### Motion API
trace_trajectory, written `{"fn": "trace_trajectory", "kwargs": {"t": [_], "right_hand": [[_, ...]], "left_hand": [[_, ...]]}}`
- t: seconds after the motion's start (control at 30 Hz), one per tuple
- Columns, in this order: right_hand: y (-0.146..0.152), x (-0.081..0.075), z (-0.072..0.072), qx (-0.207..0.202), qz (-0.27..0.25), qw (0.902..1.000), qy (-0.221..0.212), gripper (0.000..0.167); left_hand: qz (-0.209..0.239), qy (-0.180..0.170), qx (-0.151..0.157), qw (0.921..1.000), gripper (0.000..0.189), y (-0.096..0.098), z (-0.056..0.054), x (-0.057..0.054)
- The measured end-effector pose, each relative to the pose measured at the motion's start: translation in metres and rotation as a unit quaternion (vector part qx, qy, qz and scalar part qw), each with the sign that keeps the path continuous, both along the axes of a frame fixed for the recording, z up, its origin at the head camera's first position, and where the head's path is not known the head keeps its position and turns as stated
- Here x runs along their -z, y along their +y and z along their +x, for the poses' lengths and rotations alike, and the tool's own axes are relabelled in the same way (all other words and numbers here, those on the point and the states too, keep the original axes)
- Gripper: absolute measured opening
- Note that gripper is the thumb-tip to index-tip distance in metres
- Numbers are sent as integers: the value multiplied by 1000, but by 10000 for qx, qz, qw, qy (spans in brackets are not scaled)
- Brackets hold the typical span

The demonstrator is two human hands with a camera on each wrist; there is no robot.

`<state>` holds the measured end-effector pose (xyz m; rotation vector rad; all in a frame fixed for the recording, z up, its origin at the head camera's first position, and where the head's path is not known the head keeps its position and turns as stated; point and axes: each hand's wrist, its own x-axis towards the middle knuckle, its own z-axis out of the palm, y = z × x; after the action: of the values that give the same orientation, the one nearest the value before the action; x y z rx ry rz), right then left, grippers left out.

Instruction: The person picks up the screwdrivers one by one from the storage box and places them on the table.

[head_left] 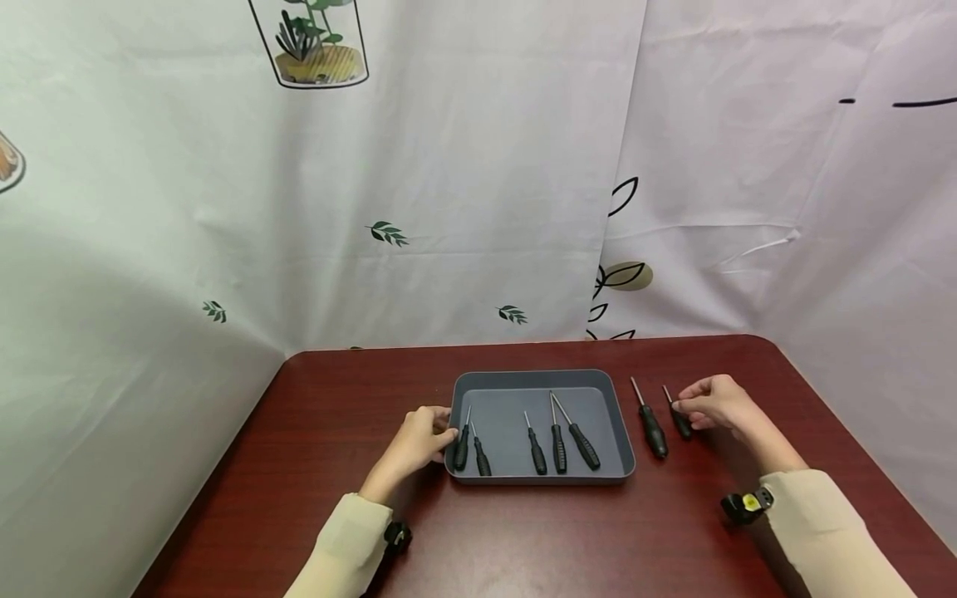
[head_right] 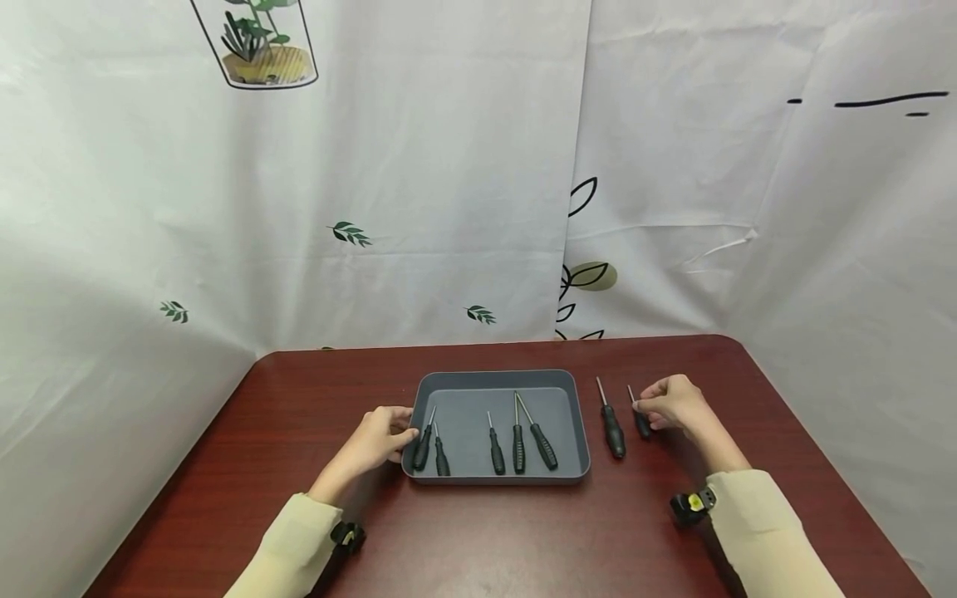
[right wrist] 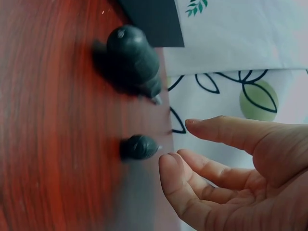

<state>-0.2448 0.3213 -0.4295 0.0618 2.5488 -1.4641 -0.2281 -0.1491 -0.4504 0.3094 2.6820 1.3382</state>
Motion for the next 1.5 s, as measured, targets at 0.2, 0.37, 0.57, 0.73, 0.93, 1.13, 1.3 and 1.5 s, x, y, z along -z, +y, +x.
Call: {"fn": "trace_trajectory", "kwargs": {"t": [0.2,0.37,0.57,0.73,0.93,1.13,1.3,1.5], "right_hand": [[-12,-7,2,-69,-124,9996,244,34],[-24,-14,3,-81,-324,9990,286,31],[-38,-21,5,-119,-399,9986,313,31],[-47,-22,6,-181,-432,9983,340,29],[-61,-26,7,-179,-760,9967,218,28],[-77,-31,9,-286,-809,9961,223,25],[-91,-33,9,-443,-877,9949,239,25],[-106,-34,7,-628,-1134,9914,147,25]], "left_hand": [[20,-17,-14,10000,43,1,0,0],[-34,0,-14,10000,43,0,1,-1],[-41,-3,-39,10000,43,0,1,-1],[-12,-26,-19,10000,43,0,1,-1],[0,-61,-26,10000,43,0,1,-1],[2,-82,-55,10000,43,1,1,-3],[-54,-121,-48,9999,44,1,1,-3],[-39,-80,-3,10000,42,1,0,-1]]}}
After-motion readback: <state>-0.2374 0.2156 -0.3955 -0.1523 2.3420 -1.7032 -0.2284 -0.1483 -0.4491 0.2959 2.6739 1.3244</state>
